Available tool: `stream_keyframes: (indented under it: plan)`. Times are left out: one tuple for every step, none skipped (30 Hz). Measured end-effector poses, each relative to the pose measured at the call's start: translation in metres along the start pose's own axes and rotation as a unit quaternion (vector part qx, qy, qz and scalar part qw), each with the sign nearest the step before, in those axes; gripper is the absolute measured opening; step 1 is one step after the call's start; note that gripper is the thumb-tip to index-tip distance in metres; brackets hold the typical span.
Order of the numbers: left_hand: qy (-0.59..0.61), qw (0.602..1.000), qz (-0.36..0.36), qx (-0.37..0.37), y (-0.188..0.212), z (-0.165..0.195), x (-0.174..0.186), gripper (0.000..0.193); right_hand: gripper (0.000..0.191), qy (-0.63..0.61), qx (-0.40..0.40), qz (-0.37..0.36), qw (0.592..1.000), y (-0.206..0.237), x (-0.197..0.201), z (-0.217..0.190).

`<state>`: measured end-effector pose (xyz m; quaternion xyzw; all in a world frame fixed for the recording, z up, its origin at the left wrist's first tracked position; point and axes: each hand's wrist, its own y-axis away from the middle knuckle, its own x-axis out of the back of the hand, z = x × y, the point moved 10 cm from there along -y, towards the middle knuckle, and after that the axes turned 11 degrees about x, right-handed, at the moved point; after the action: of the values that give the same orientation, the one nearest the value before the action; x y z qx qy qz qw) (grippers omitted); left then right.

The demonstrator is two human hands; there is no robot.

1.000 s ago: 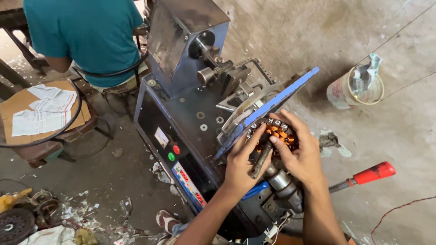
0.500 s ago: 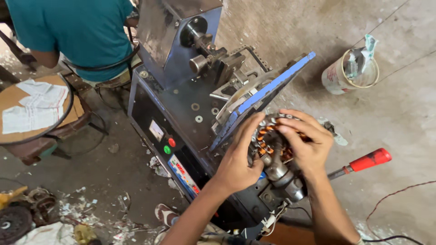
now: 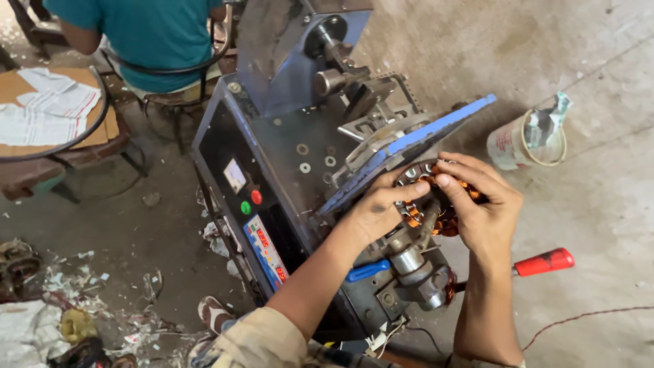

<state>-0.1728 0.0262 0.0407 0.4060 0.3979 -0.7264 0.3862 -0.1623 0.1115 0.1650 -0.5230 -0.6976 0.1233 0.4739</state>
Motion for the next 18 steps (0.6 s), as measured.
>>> stream_keyframes:
  plan:
    - [0.022,0.999,0.002,-0.027,0.001,0.002,0.004,0.047,0.02,0.007,0.003,-0.002,1.0,-0.003,-0.002,-0.002]
    - [0.044,0.998,0.005,-0.053,0.003,0.003,0.009,0.046,0.02,0.018,0.013,-0.01,1.0,-0.006,-0.005,-0.006]
    - [0.075,0.995,0.014,-0.064,0.004,0.002,0.018,0.045,0.021,0.028,0.022,-0.017,0.999,-0.008,-0.009,-0.009]
    - [0.107,0.991,0.022,-0.076,0.004,-0.001,0.027,0.044,0.021,0.039,0.032,-0.025,0.998,-0.01,-0.013,-0.012]
    - [0.139,0.986,0.031,-0.088,0.004,-0.004,0.039,0.044,0.021,0.043,0.032,-0.026,0.998,-0.011,-0.016,-0.013]
    - [0.134,0.985,0.052,-0.096,0.002,-0.007,0.051,0.046,0.02,0.046,0.034,-0.028,0.998,-0.012,-0.018,-0.014]
    - [0.131,0.983,0.073,-0.104,-0.002,-0.011,0.064,0.048,0.02,0.05,0.037,-0.031,0.998,-0.013,-0.021,-0.015]
    - [0.126,0.981,0.094,-0.112,-0.005,-0.016,0.078,0.05,0.02,0.049,0.045,-0.033,0.997,-0.013,-0.023,-0.018]
    - [0.12,0.981,0.069,-0.137,-0.008,-0.017,0.083,0.053,0.02,0.048,0.053,-0.033,0.997,-0.014,-0.024,-0.02]
    - [0.114,0.979,0.045,-0.16,-0.011,-0.018,0.088,0.056,0.02,0.048,0.061,-0.032,0.996,-0.014,-0.025,-0.022]
    - [0.11,0.977,0.02,-0.181,-0.012,-0.021,0.092,0.059,0.02,0.051,0.064,-0.037,0.996,-0.015,-0.025,-0.023]
    - [0.111,0.976,0.01,-0.19,-0.014,-0.026,0.098,0.061,0.02,0.055,0.068,-0.04,0.995,-0.016,-0.026,-0.024]
    - [0.111,0.974,0.001,-0.198,-0.015,-0.028,0.103,0.062,0.02,0.058,0.071,-0.044,0.995,-0.016,-0.027,-0.024]
    - [0.112,0.972,-0.007,-0.207,-0.016,-0.03,0.107,0.063,0.02,0.059,0.068,-0.047,0.995,-0.015,-0.027,-0.025]
    - [0.131,0.973,0.014,-0.191,-0.02,-0.034,0.115,0.059,0.02,0.059,0.067,-0.048,0.995,-0.015,-0.029,-0.024]
    - [0.15,0.973,0.035,-0.174,-0.023,-0.038,0.12,0.054,0.019,0.059,0.066,-0.05,0.995,-0.015,-0.03,-0.025]
    - [0.17,0.971,0.057,-0.158,-0.025,-0.041,0.124,0.049,0.019,0.055,0.066,-0.048,0.995,-0.015,-0.031,-0.025]
    - [0.178,0.97,0.076,-0.147,-0.026,-0.042,0.126,0.045,0.019,0.051,0.066,-0.045,0.996,-0.015,-0.032,-0.025]
